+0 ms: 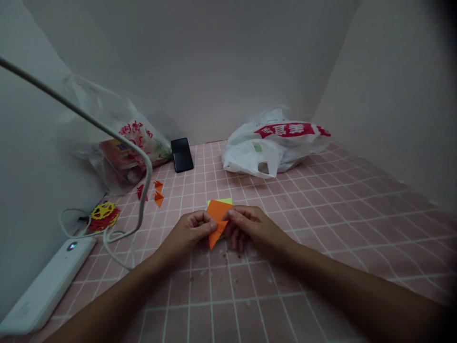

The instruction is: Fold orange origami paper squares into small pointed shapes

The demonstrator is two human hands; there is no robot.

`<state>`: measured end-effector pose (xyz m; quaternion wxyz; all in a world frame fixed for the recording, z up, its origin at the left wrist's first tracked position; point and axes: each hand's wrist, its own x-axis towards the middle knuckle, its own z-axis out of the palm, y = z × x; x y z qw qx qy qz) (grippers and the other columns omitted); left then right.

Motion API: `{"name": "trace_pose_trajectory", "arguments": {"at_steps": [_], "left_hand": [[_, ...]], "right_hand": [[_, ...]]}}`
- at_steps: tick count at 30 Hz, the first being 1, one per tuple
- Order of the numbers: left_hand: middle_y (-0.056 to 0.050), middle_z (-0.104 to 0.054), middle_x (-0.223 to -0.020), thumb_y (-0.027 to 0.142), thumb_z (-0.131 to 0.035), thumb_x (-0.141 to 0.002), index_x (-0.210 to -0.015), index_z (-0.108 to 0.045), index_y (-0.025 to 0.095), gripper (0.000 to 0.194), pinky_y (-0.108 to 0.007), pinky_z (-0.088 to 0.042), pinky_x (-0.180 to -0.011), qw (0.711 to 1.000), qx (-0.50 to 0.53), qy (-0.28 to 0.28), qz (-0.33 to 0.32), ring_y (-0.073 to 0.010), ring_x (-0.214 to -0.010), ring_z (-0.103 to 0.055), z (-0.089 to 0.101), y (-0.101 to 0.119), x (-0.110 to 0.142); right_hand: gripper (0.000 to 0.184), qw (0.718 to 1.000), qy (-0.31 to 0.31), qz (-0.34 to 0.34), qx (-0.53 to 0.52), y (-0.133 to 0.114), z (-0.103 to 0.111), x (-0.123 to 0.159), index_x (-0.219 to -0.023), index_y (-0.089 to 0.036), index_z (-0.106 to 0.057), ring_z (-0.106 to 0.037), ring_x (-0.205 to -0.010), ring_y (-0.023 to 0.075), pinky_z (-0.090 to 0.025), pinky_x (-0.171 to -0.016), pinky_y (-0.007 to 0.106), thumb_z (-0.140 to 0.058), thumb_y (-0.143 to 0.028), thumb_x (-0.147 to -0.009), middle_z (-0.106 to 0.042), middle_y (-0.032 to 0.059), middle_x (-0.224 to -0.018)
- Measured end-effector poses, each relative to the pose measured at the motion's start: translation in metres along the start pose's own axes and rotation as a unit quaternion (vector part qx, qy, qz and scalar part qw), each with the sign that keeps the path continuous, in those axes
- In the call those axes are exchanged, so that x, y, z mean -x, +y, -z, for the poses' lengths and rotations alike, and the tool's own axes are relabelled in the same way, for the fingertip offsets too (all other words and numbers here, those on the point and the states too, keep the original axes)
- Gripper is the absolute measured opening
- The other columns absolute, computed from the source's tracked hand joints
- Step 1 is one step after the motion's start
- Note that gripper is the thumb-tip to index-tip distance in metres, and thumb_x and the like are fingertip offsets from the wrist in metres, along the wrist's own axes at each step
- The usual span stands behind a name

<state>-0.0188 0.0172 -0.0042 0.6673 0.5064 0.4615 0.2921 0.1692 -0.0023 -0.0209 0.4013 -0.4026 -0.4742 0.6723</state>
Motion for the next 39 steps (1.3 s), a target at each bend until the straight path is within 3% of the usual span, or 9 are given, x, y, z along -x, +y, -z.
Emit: {"name": "trace_pose_trajectory", "arguments": {"at_steps": [5, 14, 21, 23, 27, 32, 36, 39], "left_hand": [[0.002, -0.057, -0.064, 0.038, -0.074, -0.074, -0.072, -0.059, 0.015, 0.028, -0.022, -0.034, -0.057, 0.997, -0.060, -0.033, -0.024, -0.0097, -0.058, -0.048, -0.002, -0.002, 0.003], [0.003, -0.058, -0.057, 0.035, -0.078, -0.072, -0.070, -0.061, 0.016, 0.026, -0.021, -0.035, -0.052, 0.996, 0.031, -0.065, 0.045, -0.0092, -0.049, -0.050, 0.000, -0.004, 0.003], [0.003, -0.059, -0.057, 0.033, -0.081, -0.069, -0.068, -0.058, 0.016, 0.029, -0.019, -0.035, -0.051, 0.995, 0.090, 0.005, 0.041, -0.0076, -0.049, -0.050, -0.003, 0.000, 0.002], [0.002, -0.061, -0.059, 0.035, -0.081, -0.069, -0.068, -0.058, 0.016, 0.030, -0.020, -0.038, -0.054, 0.995, 0.093, 0.018, 0.027, -0.0082, -0.051, -0.052, -0.004, 0.000, 0.002], [0.002, -0.062, -0.058, 0.039, -0.081, -0.068, -0.068, -0.058, 0.016, 0.033, -0.022, -0.040, -0.055, 0.996, 0.087, 0.017, 0.004, -0.0095, -0.051, -0.053, -0.008, -0.005, 0.003], [0.000, -0.063, -0.059, 0.043, -0.078, -0.071, -0.071, -0.060, 0.015, 0.033, -0.024, -0.039, -0.057, 0.998, 0.061, -0.003, 0.006, -0.0108, -0.053, -0.054, -0.009, -0.011, 0.002], [0.002, -0.059, -0.058, 0.042, -0.078, -0.072, -0.068, -0.059, 0.015, 0.034, -0.024, -0.038, -0.056, 0.997, 0.065, -0.010, -0.031, -0.0094, -0.052, -0.051, -0.006, -0.009, 0.001], [0.000, -0.061, -0.062, 0.045, -0.077, -0.072, -0.070, -0.060, 0.015, 0.035, -0.025, -0.041, -0.057, 0.997, 0.076, -0.021, -0.022, -0.0108, -0.055, -0.054, -0.005, -0.007, 0.001]], "right_hand": [[0.029, 0.998, -0.034, -0.053, 0.008, -0.001, -0.003, 0.001, -0.072, -0.016, -0.058, -0.053, -0.037, 0.0074, -0.039, -0.036, 0.017, -0.069, -0.042, -0.080, -0.059, -0.0030, -0.051], [0.032, 0.998, 0.009, -0.070, 0.004, -0.011, -0.008, 0.009, -0.062, -0.019, -0.051, -0.046, -0.032, 0.0062, -0.032, -0.032, 0.017, -0.064, -0.039, -0.082, -0.052, -0.0063, -0.045], [0.038, 0.994, 0.093, -0.005, -0.063, -0.016, 0.001, 0.006, -0.062, -0.019, -0.049, -0.043, -0.032, 0.0046, -0.031, -0.034, 0.017, -0.069, -0.048, -0.077, -0.052, -0.0072, -0.047], [0.040, 0.995, 0.091, -0.015, -0.043, -0.013, -0.001, 0.005, -0.065, -0.019, -0.052, -0.047, -0.035, 0.0055, -0.033, -0.035, 0.017, -0.067, -0.053, -0.080, -0.055, -0.0056, -0.050], [0.041, 0.998, 0.019, -0.063, -0.003, -0.002, -0.009, 0.006, -0.071, -0.018, -0.055, -0.048, -0.035, 0.0061, -0.032, -0.035, 0.018, -0.070, -0.056, -0.077, -0.057, -0.0040, -0.052], [0.035, 0.999, 0.021, -0.033, 0.006, 0.007, -0.010, 0.006, -0.070, -0.018, -0.055, -0.049, -0.038, 0.0067, -0.033, -0.038, 0.019, -0.068, -0.048, -0.081, -0.058, -0.0033, -0.053], [0.033, 0.999, 0.023, -0.019, 0.011, 0.005, -0.006, 0.004, -0.072, -0.017, -0.057, -0.049, -0.037, 0.0079, -0.035, -0.039, 0.020, -0.067, -0.048, -0.081, -0.058, -0.0033, -0.050], [0.034, 1.000, 0.015, -0.017, 0.010, 0.002, -0.005, 0.005, -0.076, -0.016, -0.061, -0.049, -0.038, 0.0076, -0.035, -0.040, 0.020, -0.068, -0.049, -0.080, -0.061, -0.0018, -0.055]]}}
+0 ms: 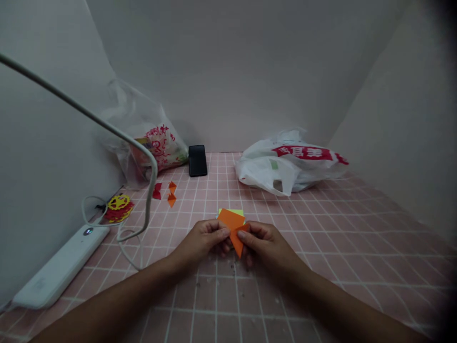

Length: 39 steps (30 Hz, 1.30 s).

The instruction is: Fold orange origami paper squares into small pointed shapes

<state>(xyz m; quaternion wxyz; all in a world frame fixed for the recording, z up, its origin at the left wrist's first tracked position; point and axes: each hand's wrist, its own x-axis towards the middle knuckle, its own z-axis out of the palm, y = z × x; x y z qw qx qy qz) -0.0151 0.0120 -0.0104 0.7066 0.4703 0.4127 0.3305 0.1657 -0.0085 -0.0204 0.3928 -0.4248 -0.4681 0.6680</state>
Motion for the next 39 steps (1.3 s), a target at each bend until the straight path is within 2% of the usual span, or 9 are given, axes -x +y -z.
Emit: {"name": "trace_pose_trajectory", "arguments": {"at_steps": [4, 8, 16, 21, 26, 28, 30, 34, 39], "left_hand": [[-0.001, -0.063, -0.067, 0.051, -0.071, -0.077, -0.075, -0.060, 0.016, 0.037, -0.025, -0.043, -0.055, 1.000, -0.023, 0.013, -0.006, -0.0116, -0.056, -0.056, -0.001, 0.000, 0.000], [0.002, -0.060, -0.058, 0.046, -0.077, -0.072, -0.073, -0.057, 0.016, 0.036, -0.023, -0.039, -0.054, 0.999, -0.044, 0.002, -0.022, -0.0099, -0.051, -0.052, -0.004, -0.001, 0.002], [0.002, -0.056, -0.055, 0.041, -0.073, -0.073, -0.068, -0.056, 0.018, 0.029, -0.024, -0.033, -0.051, 0.993, -0.112, -0.025, -0.035, -0.0105, -0.049, -0.048, -0.006, 0.002, 0.005], [0.002, -0.057, -0.055, 0.040, -0.073, -0.072, -0.067, -0.055, 0.018, 0.029, -0.023, -0.033, -0.051, 0.996, -0.083, -0.031, -0.031, -0.0100, -0.049, -0.048, -0.004, 0.004, 0.006], [0.002, -0.060, -0.056, 0.039, -0.078, -0.071, -0.068, -0.058, 0.016, 0.031, -0.022, -0.038, -0.054, 0.999, -0.027, 0.004, -0.027, -0.0096, -0.050, -0.051, 0.001, 0.006, 0.003], [0.002, -0.062, -0.060, 0.040, -0.080, -0.070, -0.070, -0.059, 0.015, 0.032, -0.023, -0.041, -0.057, 0.999, 0.011, 0.028, -0.028, -0.0094, -0.053, -0.053, 0.001, 0.007, 0.002], [0.002, -0.062, -0.063, 0.040, -0.083, -0.069, -0.071, -0.060, 0.015, 0.034, -0.023, -0.042, -0.058, 0.998, 0.053, 0.034, -0.019, -0.0090, -0.054, -0.054, 0.000, 0.007, 0.001], [0.002, -0.061, -0.063, 0.037, -0.084, -0.069, -0.074, -0.061, 0.014, 0.033, -0.021, -0.041, -0.057, 0.994, 0.106, 0.017, 0.003, -0.0081, -0.054, -0.053, -0.003, 0.004, 0.001], [0.002, -0.061, -0.063, 0.036, -0.084, -0.071, -0.074, -0.060, 0.014, 0.033, -0.019, -0.040, -0.056, 0.991, 0.130, -0.011, 0.018, -0.0065, -0.053, -0.052, -0.004, 0.002, 0.001]], "right_hand": [[0.033, 1.000, 0.018, 0.003, 0.011, -0.001, -0.001, 0.001, -0.075, -0.016, -0.061, -0.048, -0.038, 0.0074, -0.033, -0.040, 0.020, -0.068, -0.048, -0.080, -0.058, -0.0035, -0.050], [0.034, 1.000, 0.004, 0.013, 0.013, 0.001, -0.002, 0.001, -0.071, -0.017, -0.058, -0.048, -0.038, 0.0081, -0.034, -0.040, 0.021, -0.067, -0.048, -0.082, -0.059, -0.0021, -0.051], [0.032, 1.000, 0.011, 0.027, 0.008, 0.004, -0.002, 0.002, -0.070, -0.019, -0.055, -0.055, -0.040, 0.0103, -0.040, -0.043, 0.021, -0.071, -0.045, -0.080, -0.063, -0.0015, -0.050], [0.033, 1.000, 0.008, 0.016, 0.005, 0.000, -0.003, 0.003, -0.070, -0.019, -0.055, -0.057, -0.040, 0.0121, -0.041, -0.042, 0.022, -0.068, -0.048, -0.081, -0.063, -0.0010, -0.049], [0.043, 0.993, 0.101, 0.065, 0.000, -0.010, 0.001, 0.004, -0.061, -0.019, -0.047, -0.042, -0.034, 0.0057, -0.031, -0.037, 0.019, -0.071, -0.049, -0.080, -0.049, -0.0071, -0.045], [0.040, 0.994, 0.079, 0.073, -0.017, -0.013, 0.002, 0.004, -0.067, -0.019, -0.052, -0.051, -0.040, 0.0081, -0.041, -0.042, 0.021, -0.068, -0.053, -0.081, -0.059, -0.0037, -0.056], [0.040, 0.997, 0.039, 0.060, -0.016, -0.012, 0.002, 0.004, -0.073, -0.019, -0.055, -0.055, -0.043, 0.0099, -0.045, -0.044, 0.023, -0.069, -0.056, -0.080, -0.063, -0.0017, -0.063], [0.038, 0.998, -0.040, 0.035, -0.027, -0.003, -0.003, 0.003, -0.082, -0.019, -0.056, -0.053, -0.041, 0.0107, -0.040, -0.041, 0.022, -0.067, -0.056, -0.081, -0.060, -0.0032, -0.054], [0.034, 0.997, -0.057, 0.024, -0.054, -0.001, -0.003, 0.002, -0.082, -0.018, -0.056, -0.055, -0.043, 0.0093, -0.040, -0.042, 0.021, -0.069, -0.050, -0.083, -0.064, -0.0013, -0.062]]}}
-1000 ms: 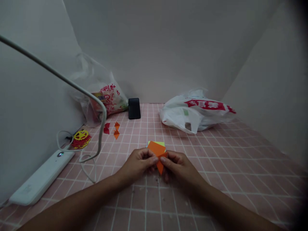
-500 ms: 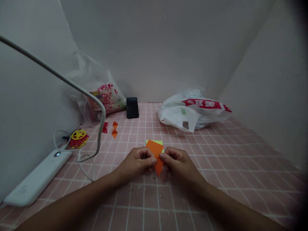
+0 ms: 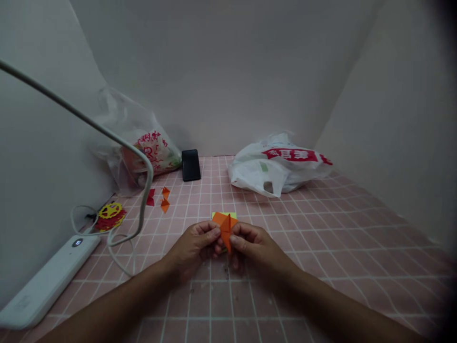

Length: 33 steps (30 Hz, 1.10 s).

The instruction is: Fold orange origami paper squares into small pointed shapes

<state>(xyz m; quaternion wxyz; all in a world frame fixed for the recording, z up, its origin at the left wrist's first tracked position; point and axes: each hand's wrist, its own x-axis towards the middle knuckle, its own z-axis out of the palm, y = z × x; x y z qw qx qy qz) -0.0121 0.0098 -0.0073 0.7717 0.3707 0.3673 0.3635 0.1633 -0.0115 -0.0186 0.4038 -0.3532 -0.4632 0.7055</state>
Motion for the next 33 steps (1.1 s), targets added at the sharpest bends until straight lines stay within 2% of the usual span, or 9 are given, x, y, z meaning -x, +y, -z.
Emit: {"name": "trace_pose_trajectory", "arguments": {"at_steps": [5, 13, 15, 18, 21, 24, 27, 29, 33], "left_hand": [[0.002, -0.061, -0.062, 0.034, -0.086, -0.070, -0.075, -0.063, 0.012, 0.033, -0.017, -0.039, -0.053, 0.999, 0.024, -0.013, 0.017, -0.0055, -0.052, -0.052, 0.000, -0.001, 0.000], [0.002, -0.061, -0.061, 0.032, -0.085, -0.071, -0.078, -0.064, 0.012, 0.030, -0.017, -0.040, -0.054, 0.999, 0.038, -0.027, 0.014, -0.0055, -0.051, -0.052, 0.001, -0.002, -0.002], [0.002, -0.061, -0.061, 0.034, -0.083, -0.072, -0.078, -0.064, 0.013, 0.029, -0.018, -0.040, -0.055, 1.000, 0.014, -0.017, -0.010, -0.0064, -0.052, -0.052, 0.001, -0.002, -0.002], [0.001, -0.062, -0.061, 0.036, -0.079, -0.076, -0.075, -0.063, 0.013, 0.028, -0.021, -0.042, -0.060, 0.994, -0.081, -0.001, -0.069, -0.0086, -0.057, -0.054, 0.001, -0.004, -0.001], [0.002, -0.061, -0.064, 0.037, -0.074, -0.080, -0.075, -0.062, 0.014, 0.026, -0.022, -0.041, -0.061, 0.980, -0.164, 0.001, -0.114, -0.0095, -0.059, -0.053, 0.001, -0.007, 0.001], [0.000, -0.064, -0.078, 0.036, -0.068, -0.084, -0.092, -0.064, 0.016, 0.022, -0.025, -0.044, -0.065, 0.970, -0.205, 0.008, -0.133, -0.0124, -0.068, -0.058, -0.002, -0.011, 0.004], [-0.007, -0.069, -0.101, 0.035, -0.069, -0.084, -0.113, -0.061, 0.018, 0.034, -0.032, -0.050, -0.079, 0.948, -0.282, 0.003, -0.147, -0.0196, -0.089, -0.064, -0.006, -0.012, 0.008], [-0.009, -0.068, -0.105, 0.035, -0.067, -0.085, -0.117, -0.059, 0.019, 0.037, -0.036, -0.050, -0.083, 0.928, -0.334, 0.009, -0.165, -0.0225, -0.094, -0.065, -0.009, -0.013, 0.012], [-0.009, -0.067, -0.105, 0.030, -0.059, -0.090, -0.115, -0.052, 0.020, 0.028, -0.038, -0.053, -0.083, 0.895, -0.394, 0.037, -0.206, -0.0222, -0.092, -0.067, -0.012, -0.014, 0.018]], "right_hand": [[0.035, 1.000, -0.022, 0.001, -0.017, -0.002, 0.001, 0.000, -0.081, -0.016, -0.059, -0.056, -0.044, 0.0076, -0.042, -0.043, 0.021, -0.070, -0.049, -0.082, -0.069, 0.0031, -0.075], [0.030, 0.999, -0.040, 0.005, -0.035, 0.000, 0.001, 0.001, -0.085, -0.016, -0.061, -0.056, -0.046, 0.0069, -0.042, -0.045, 0.020, -0.065, -0.045, -0.087, -0.070, 0.0047, -0.084], [0.028, 0.999, -0.033, 0.007, -0.020, -0.002, 0.001, 0.001, -0.088, -0.016, -0.061, -0.056, -0.047, 0.0075, -0.042, -0.045, 0.021, -0.065, -0.043, -0.086, -0.070, 0.0050, -0.085], [0.022, 1.000, -0.007, 0.016, 0.018, -0.002, 0.000, 0.001, -0.087, -0.016, -0.060, -0.052, -0.046, 0.0087, -0.040, -0.044, 0.022, -0.063, -0.038, -0.084, -0.066, 0.0020, -0.076], [0.012, 0.992, 0.059, 0.043, 0.107, -0.002, -0.002, 0.002, -0.080, -0.017, -0.058, -0.048, -0.049, 0.0099, -0.037, -0.047, 0.023, -0.057, -0.029, -0.084, -0.058, -0.0014, -0.065], [0.012, 0.944, 0.139, 0.131, 0.268, 0.000, -0.003, 0.005, -0.070, -0.018, -0.053, -0.048, -0.057, 0.0116, -0.036, -0.053, 0.024, -0.054, -0.019, -0.082, -0.054, -0.0017, -0.064], [0.014, 0.877, 0.153, 0.222, 0.398, 0.004, -0.005, 0.009, -0.070, -0.019, -0.048, -0.048, -0.058, 0.0126, -0.035, -0.056, 0.025, -0.052, -0.014, -0.082, -0.054, -0.0014, -0.064], [0.011, 0.851, 0.141, 0.261, 0.434, 0.007, -0.007, 0.011, -0.074, -0.019, -0.049, -0.051, -0.059, 0.0132, -0.036, -0.057, 0.025, -0.051, -0.012, -0.082, -0.057, 0.0000, -0.068], [0.012, 0.818, 0.155, 0.301, 0.464, 0.011, -0.011, 0.011, -0.075, -0.019, -0.047, -0.051, -0.057, 0.0130, -0.035, -0.055, 0.024, -0.048, -0.009, -0.082, -0.056, 0.0000, -0.067]]}}
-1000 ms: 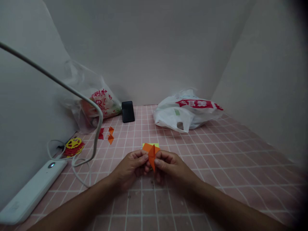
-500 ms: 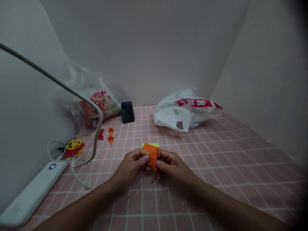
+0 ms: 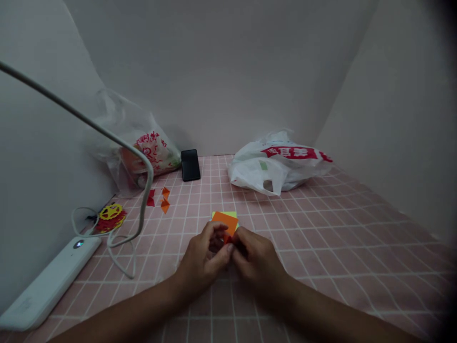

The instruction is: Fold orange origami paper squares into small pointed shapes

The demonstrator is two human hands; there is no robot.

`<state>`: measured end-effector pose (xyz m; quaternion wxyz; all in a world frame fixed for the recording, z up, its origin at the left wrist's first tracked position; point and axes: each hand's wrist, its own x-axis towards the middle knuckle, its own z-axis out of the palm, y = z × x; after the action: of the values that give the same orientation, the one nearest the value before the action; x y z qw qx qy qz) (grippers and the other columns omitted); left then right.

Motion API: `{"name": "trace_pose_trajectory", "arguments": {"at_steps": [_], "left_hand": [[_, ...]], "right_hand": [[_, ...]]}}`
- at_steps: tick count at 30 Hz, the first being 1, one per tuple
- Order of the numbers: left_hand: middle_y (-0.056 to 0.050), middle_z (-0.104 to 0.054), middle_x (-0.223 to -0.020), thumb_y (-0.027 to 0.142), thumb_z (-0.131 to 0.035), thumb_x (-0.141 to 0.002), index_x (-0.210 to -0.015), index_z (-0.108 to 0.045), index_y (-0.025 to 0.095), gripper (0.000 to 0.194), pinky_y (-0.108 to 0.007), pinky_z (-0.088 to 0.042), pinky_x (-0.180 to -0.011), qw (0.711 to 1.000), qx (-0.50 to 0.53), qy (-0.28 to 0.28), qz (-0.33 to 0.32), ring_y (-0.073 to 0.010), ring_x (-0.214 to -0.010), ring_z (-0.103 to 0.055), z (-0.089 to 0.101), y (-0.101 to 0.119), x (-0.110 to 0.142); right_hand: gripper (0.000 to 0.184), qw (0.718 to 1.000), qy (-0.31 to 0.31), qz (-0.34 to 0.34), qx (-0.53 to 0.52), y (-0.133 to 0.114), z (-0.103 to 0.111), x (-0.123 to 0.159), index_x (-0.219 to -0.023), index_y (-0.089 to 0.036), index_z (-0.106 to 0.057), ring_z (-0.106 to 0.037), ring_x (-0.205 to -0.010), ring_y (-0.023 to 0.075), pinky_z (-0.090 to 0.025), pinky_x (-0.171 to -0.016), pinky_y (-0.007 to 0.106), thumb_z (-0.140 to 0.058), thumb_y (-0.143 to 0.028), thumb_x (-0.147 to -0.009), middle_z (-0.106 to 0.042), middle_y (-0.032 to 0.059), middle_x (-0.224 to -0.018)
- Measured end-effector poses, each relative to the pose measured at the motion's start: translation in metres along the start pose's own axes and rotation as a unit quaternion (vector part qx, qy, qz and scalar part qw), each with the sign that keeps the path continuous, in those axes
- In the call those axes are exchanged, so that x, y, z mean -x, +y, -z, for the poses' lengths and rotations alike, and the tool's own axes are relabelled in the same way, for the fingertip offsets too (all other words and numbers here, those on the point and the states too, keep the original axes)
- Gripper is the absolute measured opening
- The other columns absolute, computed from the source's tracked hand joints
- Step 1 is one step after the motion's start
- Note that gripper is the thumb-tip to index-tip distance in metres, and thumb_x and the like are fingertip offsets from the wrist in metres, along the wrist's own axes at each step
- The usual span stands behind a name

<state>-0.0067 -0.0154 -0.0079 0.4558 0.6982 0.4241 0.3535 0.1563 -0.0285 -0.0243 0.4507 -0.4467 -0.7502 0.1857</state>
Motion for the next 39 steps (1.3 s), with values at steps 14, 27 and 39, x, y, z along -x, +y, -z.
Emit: {"name": "trace_pose_trajectory", "arguments": {"at_steps": [14, 27, 39], "left_hand": [[-0.002, -0.066, -0.071, 0.011, -0.049, -0.088, -0.089, -0.051, 0.019, 0.009, -0.026, -0.055, -0.057, 0.907, -0.307, 0.110, -0.268, -0.0158, -0.059, -0.067, -0.001, -0.006, 0.004], [0.000, -0.063, -0.062, 0.004, -0.048, -0.083, -0.079, -0.052, 0.020, 0.017, -0.023, -0.057, -0.057, 0.836, -0.371, 0.150, -0.374, -0.0142, -0.056, -0.065, -0.002, -0.001, 0.003], [-0.006, -0.069, -0.090, 0.013, -0.057, -0.083, -0.099, -0.058, 0.018, 0.017, -0.029, -0.057, -0.072, 0.988, -0.042, 0.005, -0.150, -0.0161, -0.075, -0.068, 0.005, 0.002, 0.004]], "right_hand": [[0.015, 0.999, 0.049, -0.014, -0.009, -0.004, -0.004, 0.003, -0.084, -0.021, -0.045, -0.053, -0.056, 0.0121, -0.038, -0.054, 0.022, -0.048, -0.006, -0.081, -0.055, -0.0026, -0.068], [0.026, 0.996, 0.079, 0.019, 0.028, -0.003, -0.004, 0.006, -0.091, -0.024, -0.044, -0.055, -0.057, 0.0127, -0.041, -0.055, 0.022, -0.047, -0.002, -0.077, -0.056, -0.0043, -0.069], [0.023, 0.987, 0.113, 0.107, 0.042, -0.005, 0.009, 0.003, -0.096, -0.023, -0.052, -0.062, -0.063, 0.0141, -0.047, -0.060, 0.024, -0.051, -0.002, -0.086, -0.063, -0.0005, -0.076]]}}
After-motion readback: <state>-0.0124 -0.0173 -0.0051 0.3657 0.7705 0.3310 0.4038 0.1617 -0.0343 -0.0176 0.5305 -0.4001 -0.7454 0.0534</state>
